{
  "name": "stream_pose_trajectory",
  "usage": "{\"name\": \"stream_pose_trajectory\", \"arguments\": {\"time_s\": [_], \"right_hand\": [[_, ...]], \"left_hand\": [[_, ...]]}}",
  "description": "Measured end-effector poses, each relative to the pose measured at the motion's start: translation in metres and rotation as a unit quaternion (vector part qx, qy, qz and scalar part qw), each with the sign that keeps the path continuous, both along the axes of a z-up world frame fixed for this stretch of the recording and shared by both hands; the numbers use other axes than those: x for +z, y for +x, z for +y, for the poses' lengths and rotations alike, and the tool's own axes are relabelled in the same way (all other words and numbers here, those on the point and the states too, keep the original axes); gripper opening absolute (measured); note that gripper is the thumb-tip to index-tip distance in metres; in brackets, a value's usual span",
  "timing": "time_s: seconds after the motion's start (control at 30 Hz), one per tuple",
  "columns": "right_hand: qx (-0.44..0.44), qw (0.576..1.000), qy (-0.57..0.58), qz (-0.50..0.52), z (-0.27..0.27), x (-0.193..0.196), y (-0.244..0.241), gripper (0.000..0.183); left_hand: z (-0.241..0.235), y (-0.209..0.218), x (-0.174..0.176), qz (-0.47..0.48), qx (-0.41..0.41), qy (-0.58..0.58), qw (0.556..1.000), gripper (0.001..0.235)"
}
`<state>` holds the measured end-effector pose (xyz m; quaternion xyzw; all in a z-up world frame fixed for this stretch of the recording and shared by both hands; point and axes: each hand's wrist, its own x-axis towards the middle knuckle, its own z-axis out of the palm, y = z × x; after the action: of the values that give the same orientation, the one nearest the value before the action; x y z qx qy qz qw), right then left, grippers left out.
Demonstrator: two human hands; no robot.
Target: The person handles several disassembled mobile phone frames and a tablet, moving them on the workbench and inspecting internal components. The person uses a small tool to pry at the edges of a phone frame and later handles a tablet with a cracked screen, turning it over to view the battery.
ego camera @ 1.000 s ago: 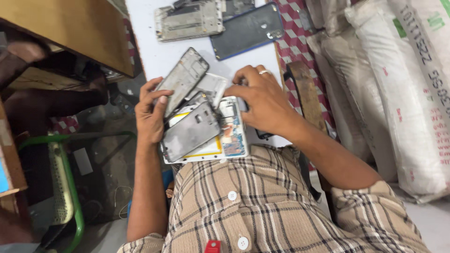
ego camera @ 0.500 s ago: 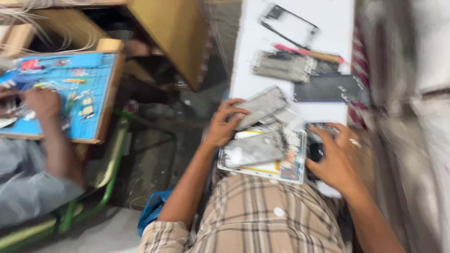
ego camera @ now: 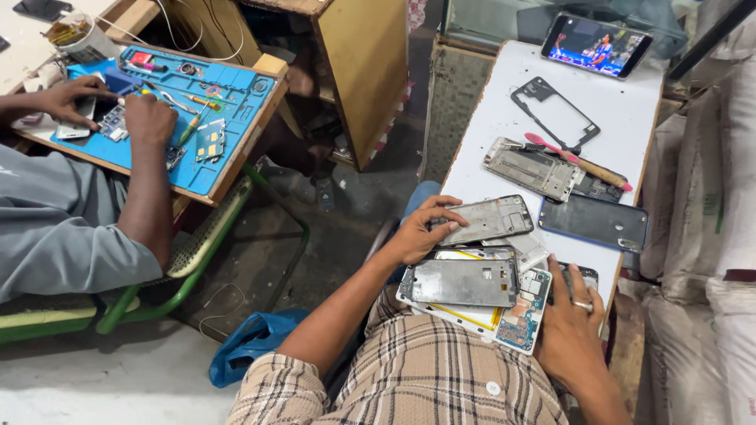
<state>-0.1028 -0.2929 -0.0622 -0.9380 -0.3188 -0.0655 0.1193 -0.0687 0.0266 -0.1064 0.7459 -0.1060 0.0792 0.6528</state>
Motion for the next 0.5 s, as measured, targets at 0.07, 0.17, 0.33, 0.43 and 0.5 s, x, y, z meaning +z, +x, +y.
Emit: {"name": "stream_pose_trajectory", "arguments": {"time_s": [0.07,0.17,0.33,0.43,0.5], "right_hand": [[0.003,0.997,-0.07,-0.015,0.007,-0.003,0.004,0.064],[-0.008,0.994,-0.109,-0.024,0.012,0.0,0.013,0.06],[-0.046,0.996,-0.077,0.0,0.013,0.007,0.036,0.057],[-0.087,0.99,-0.109,0.016,0.018,0.008,0.05,0.056],[-0.123,0.986,-0.107,0.027,0.021,0.008,0.052,0.057]], "left_hand": [[0.001,0.0,0.0,-0.009,0.001,0.009,1.0,0.015],[0.001,0.001,0.001,-0.016,-0.005,0.011,1.0,0.016],[0.001,0.0,0.005,0.004,-0.005,0.017,1.0,0.015],[0.004,0.001,0.009,0.039,-0.004,0.007,0.999,0.016],[0.002,-0.002,0.008,0.039,-0.007,0.005,0.999,0.016]]}}
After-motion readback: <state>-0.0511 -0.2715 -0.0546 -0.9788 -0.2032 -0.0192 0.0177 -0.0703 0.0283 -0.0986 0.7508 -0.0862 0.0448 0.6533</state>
